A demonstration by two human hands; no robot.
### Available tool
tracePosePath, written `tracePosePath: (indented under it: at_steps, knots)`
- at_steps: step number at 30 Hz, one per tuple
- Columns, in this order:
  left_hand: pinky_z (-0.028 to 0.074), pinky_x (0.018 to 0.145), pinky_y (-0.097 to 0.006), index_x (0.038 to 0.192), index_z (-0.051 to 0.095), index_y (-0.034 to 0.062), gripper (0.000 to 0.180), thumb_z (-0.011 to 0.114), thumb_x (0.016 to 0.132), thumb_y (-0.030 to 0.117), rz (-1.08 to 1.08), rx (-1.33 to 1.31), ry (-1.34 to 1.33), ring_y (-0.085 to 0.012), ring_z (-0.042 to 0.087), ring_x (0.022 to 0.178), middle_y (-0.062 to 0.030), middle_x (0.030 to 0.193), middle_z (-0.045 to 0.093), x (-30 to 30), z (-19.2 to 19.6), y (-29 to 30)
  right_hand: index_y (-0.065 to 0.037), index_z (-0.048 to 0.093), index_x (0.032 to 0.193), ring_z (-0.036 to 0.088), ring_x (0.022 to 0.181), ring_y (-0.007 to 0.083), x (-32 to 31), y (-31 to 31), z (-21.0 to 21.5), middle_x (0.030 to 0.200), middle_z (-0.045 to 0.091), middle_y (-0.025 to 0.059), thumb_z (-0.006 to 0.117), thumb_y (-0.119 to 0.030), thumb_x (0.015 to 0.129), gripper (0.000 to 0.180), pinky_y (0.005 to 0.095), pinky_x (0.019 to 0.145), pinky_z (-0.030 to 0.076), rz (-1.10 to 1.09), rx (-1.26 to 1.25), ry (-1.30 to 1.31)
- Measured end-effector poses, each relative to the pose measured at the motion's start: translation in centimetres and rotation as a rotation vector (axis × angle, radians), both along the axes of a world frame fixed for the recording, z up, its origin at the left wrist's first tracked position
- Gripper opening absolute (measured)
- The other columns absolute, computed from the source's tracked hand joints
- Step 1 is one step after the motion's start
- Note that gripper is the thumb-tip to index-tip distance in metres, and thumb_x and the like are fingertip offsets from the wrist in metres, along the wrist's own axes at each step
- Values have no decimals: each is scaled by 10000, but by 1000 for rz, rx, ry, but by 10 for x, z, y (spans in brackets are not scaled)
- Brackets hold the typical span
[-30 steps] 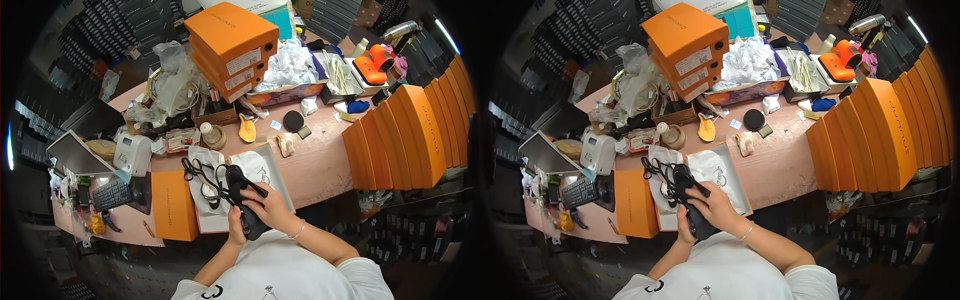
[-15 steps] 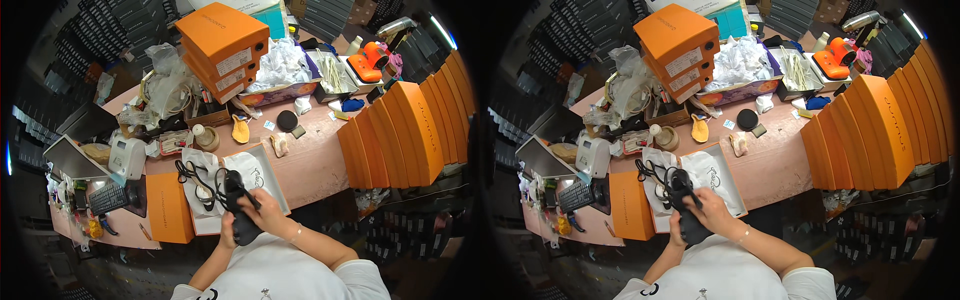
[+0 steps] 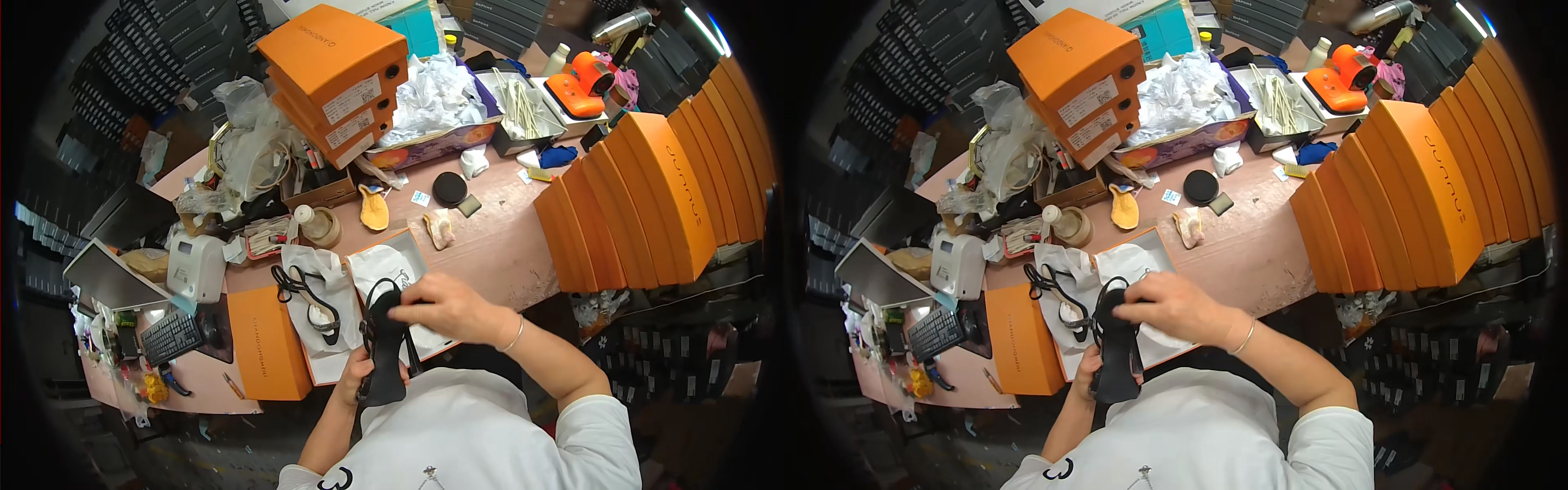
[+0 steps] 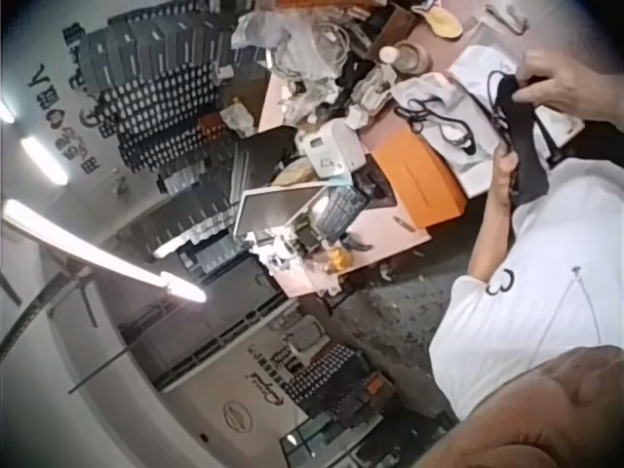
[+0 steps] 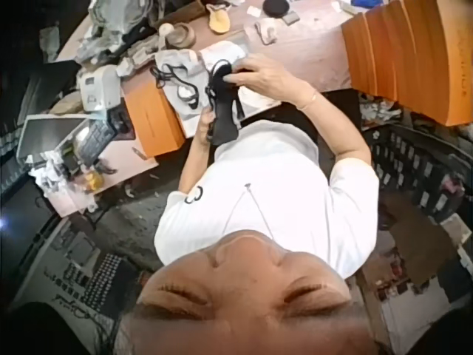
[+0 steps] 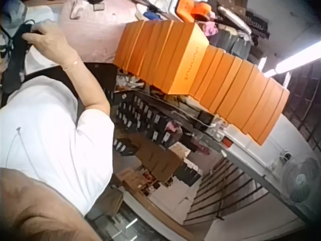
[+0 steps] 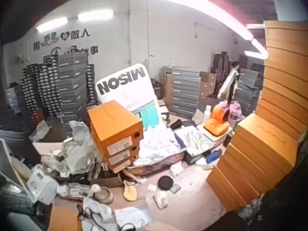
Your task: Packing finished shoes into tissue paper and placing them into orange shoeboxes at a workstation.
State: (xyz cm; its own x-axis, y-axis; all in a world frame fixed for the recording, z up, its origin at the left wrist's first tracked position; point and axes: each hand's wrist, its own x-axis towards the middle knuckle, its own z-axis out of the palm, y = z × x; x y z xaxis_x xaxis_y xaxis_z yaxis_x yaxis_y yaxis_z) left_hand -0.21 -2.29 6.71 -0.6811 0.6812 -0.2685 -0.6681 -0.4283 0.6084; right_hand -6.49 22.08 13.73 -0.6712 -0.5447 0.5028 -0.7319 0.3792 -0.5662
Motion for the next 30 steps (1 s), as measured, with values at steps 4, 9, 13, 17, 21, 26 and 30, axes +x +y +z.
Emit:
tracePosePath:
  at_steps: [4,9,13,17,21,26,30]
  knots:
    - [540,692,-426,1064,552,-54,577,558,824,471,38,227,-101,-321,645,751,-208,856,643,1,-23,-2,-76,656,1077,587,763,262,3,12,-25,914,599,102,682,26,723,370,334,649,489,-374,-95,-50]
    - [480,739,-413,1002,586,-40,582,445,863,507,53,422,-163,-304,624,734,-180,818,642,-1,-27,8,-61,663,1104,584,769,258,16,-14,-55,955,597,112,647,49,774,348,354,662,490,-337,-32,-10]
    - [454,770,-405,943,613,-30,592,406,862,519,123,443,-155,-292,619,712,-160,794,639,-9,-23,13,-12,617,1156,593,858,308,11,-10,-41,966,586,139,660,58,768,397,382,756,502,-511,-197,-120]
    - [485,752,-405,927,591,-37,534,419,858,463,149,198,-125,-280,620,710,-157,817,625,-14,-9,17,-4,496,1295,569,924,327,20,-60,-44,1091,524,165,591,-4,830,474,383,794,488,-454,-166,-302]
    - [509,779,-378,1031,562,-1,488,421,868,437,302,-51,-317,-245,612,819,-133,886,620,-8,-5,29,25,495,1250,564,901,336,18,-68,-48,1051,537,178,577,15,824,434,391,766,483,-413,-25,-293]
    - [491,880,-349,1139,540,45,579,286,996,545,572,-259,-280,-189,604,959,-73,1051,608,-11,5,52,15,564,1172,571,882,332,36,-62,-27,1002,564,162,591,-10,802,372,404,731,479,-310,147,-485]
    - [501,747,-293,1037,569,79,581,336,963,606,559,-184,-226,-138,604,818,-45,915,616,-23,-13,44,-11,587,1172,580,842,310,47,-75,-26,963,581,137,620,-18,749,424,400,705,482,-316,112,-340]
